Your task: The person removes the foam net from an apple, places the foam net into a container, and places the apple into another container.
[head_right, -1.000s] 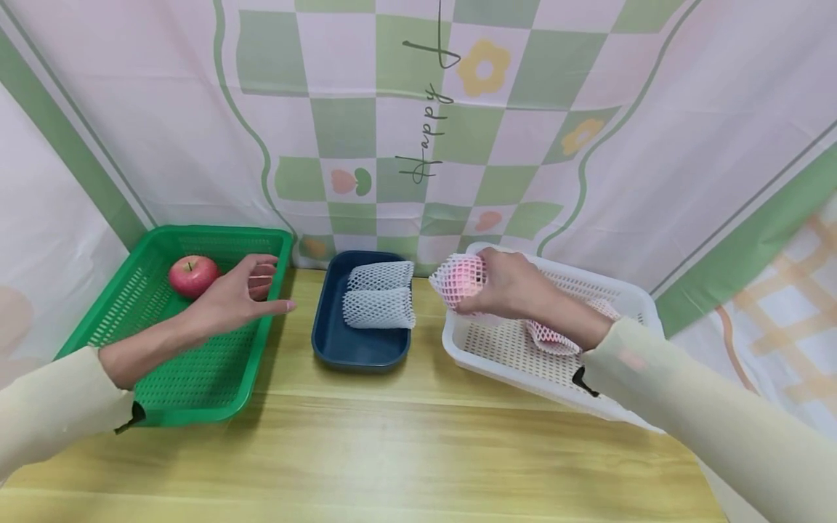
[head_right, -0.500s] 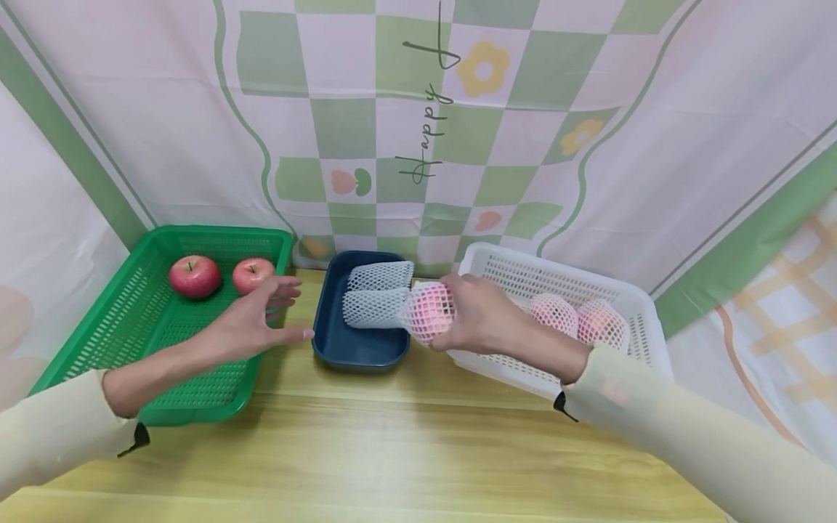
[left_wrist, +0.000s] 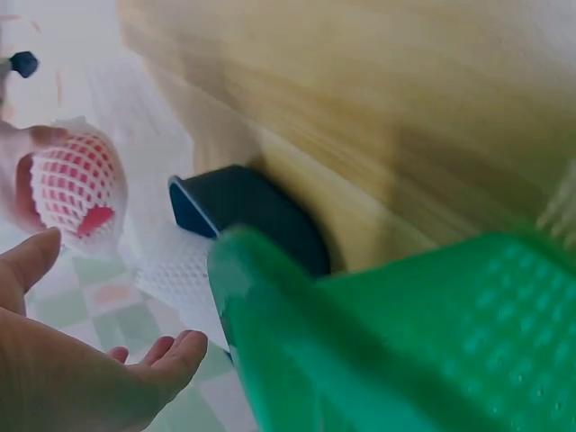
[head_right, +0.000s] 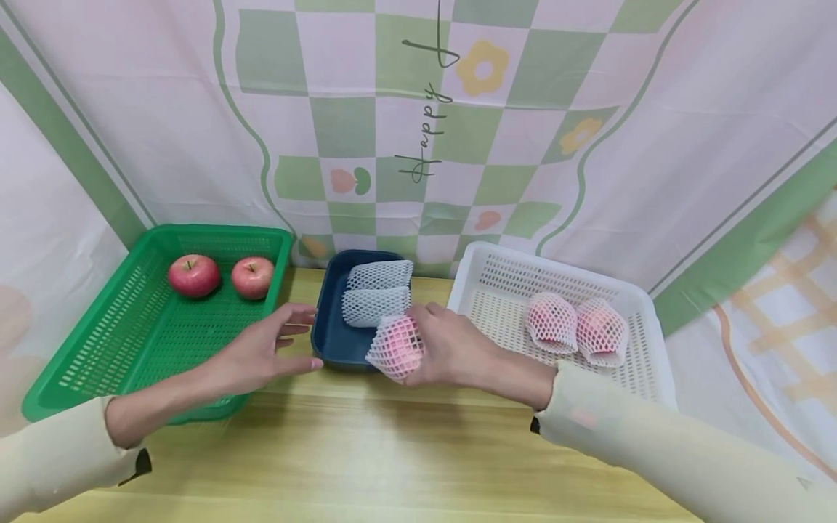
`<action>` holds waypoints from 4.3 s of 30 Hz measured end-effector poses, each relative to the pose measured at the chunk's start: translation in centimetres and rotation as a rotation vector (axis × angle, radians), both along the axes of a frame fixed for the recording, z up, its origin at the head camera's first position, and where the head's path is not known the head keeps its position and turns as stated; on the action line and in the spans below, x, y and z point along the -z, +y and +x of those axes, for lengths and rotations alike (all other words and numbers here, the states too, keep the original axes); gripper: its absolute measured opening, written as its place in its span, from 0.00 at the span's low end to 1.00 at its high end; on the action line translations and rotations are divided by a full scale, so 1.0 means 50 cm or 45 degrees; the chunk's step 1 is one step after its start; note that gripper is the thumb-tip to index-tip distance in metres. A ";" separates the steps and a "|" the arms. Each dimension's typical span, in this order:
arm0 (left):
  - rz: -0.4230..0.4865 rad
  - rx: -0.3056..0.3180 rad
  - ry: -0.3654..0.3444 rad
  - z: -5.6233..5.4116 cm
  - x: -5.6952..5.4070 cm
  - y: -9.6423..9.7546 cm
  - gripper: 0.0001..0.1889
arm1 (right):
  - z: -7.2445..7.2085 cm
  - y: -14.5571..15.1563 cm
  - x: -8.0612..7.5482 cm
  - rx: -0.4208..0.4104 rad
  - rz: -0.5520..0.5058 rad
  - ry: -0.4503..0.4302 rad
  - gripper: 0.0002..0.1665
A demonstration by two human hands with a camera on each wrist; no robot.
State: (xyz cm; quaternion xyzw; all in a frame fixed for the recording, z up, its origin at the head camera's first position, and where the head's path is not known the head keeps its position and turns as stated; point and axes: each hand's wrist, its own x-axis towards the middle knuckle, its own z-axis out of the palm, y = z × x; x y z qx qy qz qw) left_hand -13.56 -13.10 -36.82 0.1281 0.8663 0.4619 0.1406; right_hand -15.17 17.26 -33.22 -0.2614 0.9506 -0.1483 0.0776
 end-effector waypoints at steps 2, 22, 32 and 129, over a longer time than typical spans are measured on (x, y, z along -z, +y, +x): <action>0.016 -0.008 -0.017 0.008 0.004 0.003 0.44 | 0.006 -0.006 0.009 -0.012 0.002 -0.006 0.55; 0.257 0.026 -0.134 0.075 0.090 0.037 0.32 | 0.052 -0.047 0.104 -0.080 0.006 -0.117 0.56; 0.341 0.040 -0.116 0.086 0.138 0.049 0.29 | 0.064 -0.058 0.131 -0.119 -0.023 -0.119 0.56; 0.591 0.079 -0.335 0.083 0.198 0.098 0.50 | 0.064 -0.051 0.179 -0.344 -0.271 -0.008 0.38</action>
